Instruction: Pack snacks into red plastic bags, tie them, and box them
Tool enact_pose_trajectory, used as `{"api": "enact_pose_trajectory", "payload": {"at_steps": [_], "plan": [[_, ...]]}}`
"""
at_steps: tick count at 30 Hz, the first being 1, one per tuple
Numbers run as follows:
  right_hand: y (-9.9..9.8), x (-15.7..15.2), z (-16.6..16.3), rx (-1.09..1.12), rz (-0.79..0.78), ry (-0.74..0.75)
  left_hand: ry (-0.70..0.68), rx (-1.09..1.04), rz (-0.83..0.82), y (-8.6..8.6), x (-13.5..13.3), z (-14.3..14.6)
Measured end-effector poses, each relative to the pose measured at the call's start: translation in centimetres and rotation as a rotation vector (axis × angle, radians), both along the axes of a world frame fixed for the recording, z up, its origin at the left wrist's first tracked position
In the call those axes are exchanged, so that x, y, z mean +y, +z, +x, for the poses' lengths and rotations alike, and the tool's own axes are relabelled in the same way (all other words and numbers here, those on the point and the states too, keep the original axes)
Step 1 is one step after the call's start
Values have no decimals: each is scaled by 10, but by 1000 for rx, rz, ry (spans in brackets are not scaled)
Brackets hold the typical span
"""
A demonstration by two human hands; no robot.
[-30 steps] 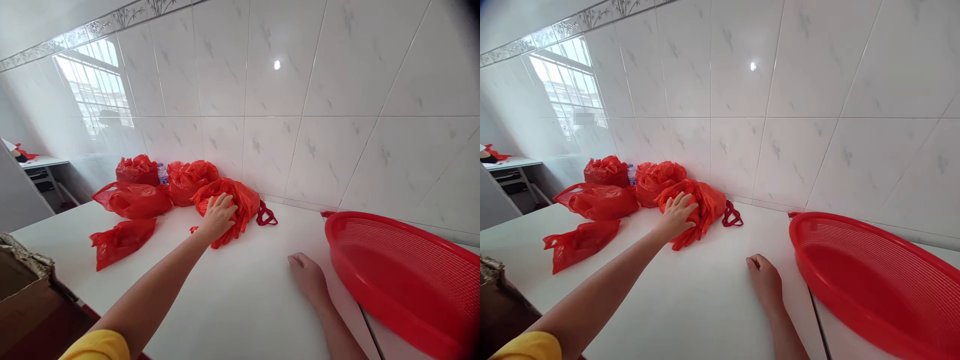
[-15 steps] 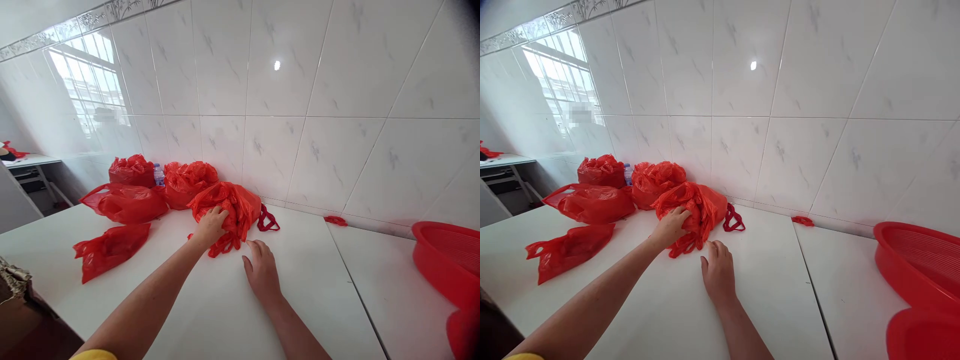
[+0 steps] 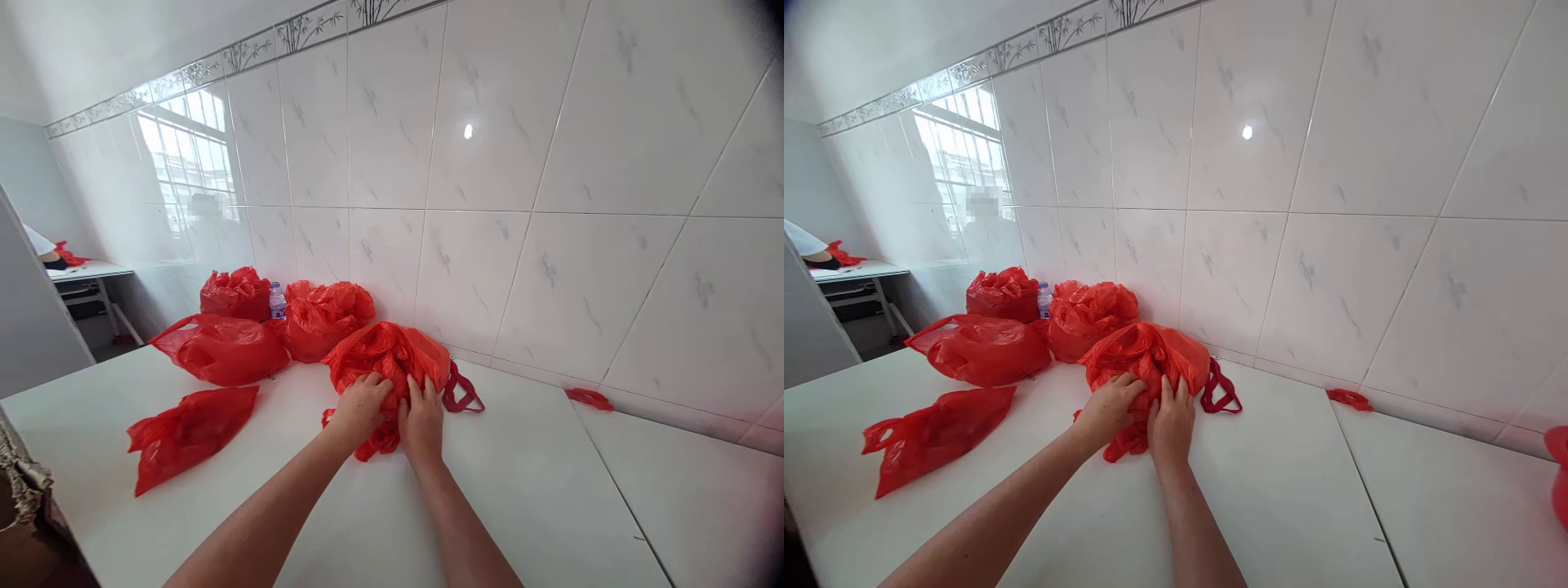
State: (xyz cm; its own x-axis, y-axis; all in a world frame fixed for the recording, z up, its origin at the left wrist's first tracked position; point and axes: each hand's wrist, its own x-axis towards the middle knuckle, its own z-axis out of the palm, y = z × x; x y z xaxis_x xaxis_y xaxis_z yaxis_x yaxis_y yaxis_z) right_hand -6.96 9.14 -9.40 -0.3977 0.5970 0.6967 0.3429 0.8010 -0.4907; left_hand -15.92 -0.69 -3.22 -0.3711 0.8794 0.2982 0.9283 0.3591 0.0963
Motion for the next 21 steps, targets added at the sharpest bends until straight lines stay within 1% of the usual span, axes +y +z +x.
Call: {"api": "enact_pose_trajectory", "payload": {"at_steps": [2, 5, 10, 14, 21], "plan": [[-3, 7, 0, 8, -44, 17, -9, 7, 1, 0, 0, -1], [-5, 11, 4, 88, -94, 57, -6, -2, -18, 1, 0, -2], [5, 5, 11, 201, -74, 73, 9, -17, -54, 4, 1, -2], [8, 0, 15, 205, -83, 55, 5, 13, -49, 4, 4, 0], [-1, 1, 23, 146, -79, 42, 36, -4, -73, 3, 6, 3]]}}
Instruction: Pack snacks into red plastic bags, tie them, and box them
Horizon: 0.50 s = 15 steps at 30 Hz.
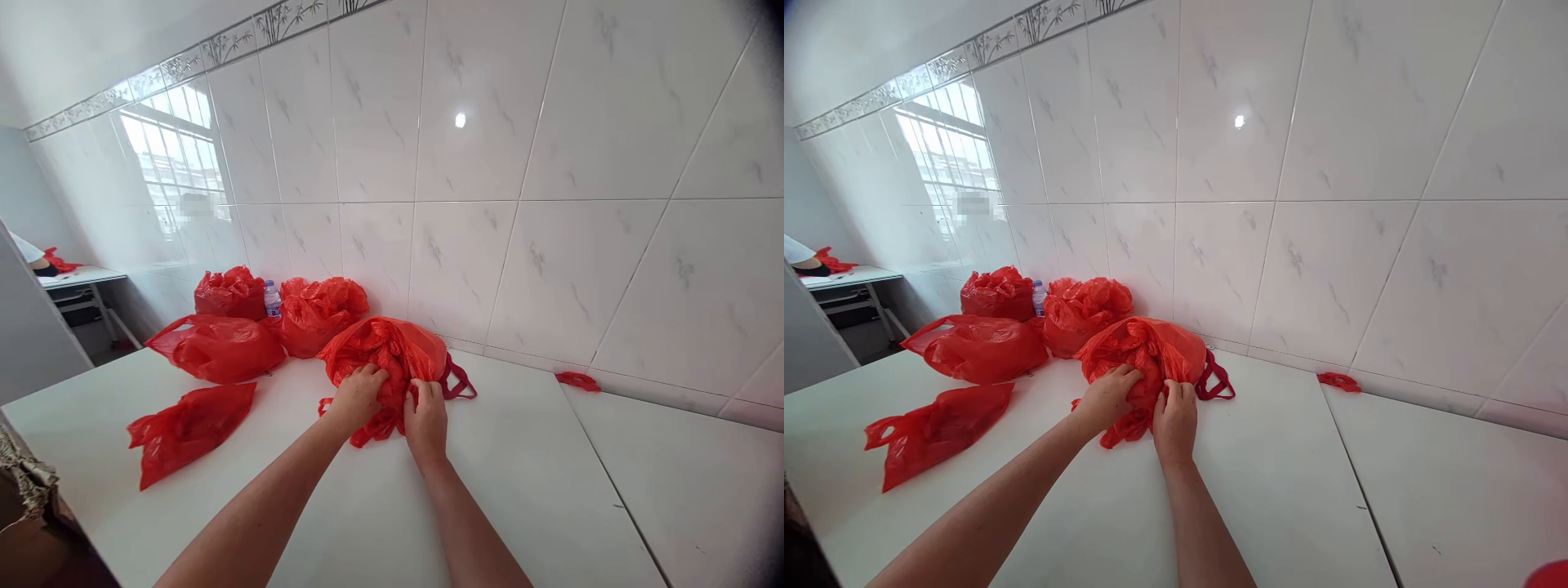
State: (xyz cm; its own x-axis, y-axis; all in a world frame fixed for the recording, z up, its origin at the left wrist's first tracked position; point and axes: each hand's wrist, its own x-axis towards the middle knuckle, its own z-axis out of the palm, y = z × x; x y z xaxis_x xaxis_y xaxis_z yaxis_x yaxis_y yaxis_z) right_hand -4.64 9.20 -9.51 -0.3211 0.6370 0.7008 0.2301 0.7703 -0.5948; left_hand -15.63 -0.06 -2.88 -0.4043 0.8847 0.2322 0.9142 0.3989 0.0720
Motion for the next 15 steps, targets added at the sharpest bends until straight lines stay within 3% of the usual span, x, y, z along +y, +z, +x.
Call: {"api": "enact_pose_trajectory", "payload": {"at_steps": [5, 10, 15], "plan": [[8, -11, 2, -24, 146, -110, -80, -140, 145, 13, -8, 2], [13, -39, -1, -157, 360, 61, 18, -81, 494, 38, -8, -16], [5, -45, -5, -296, 301, 134, 65, 9, 363, 44, 12, -55]]}}
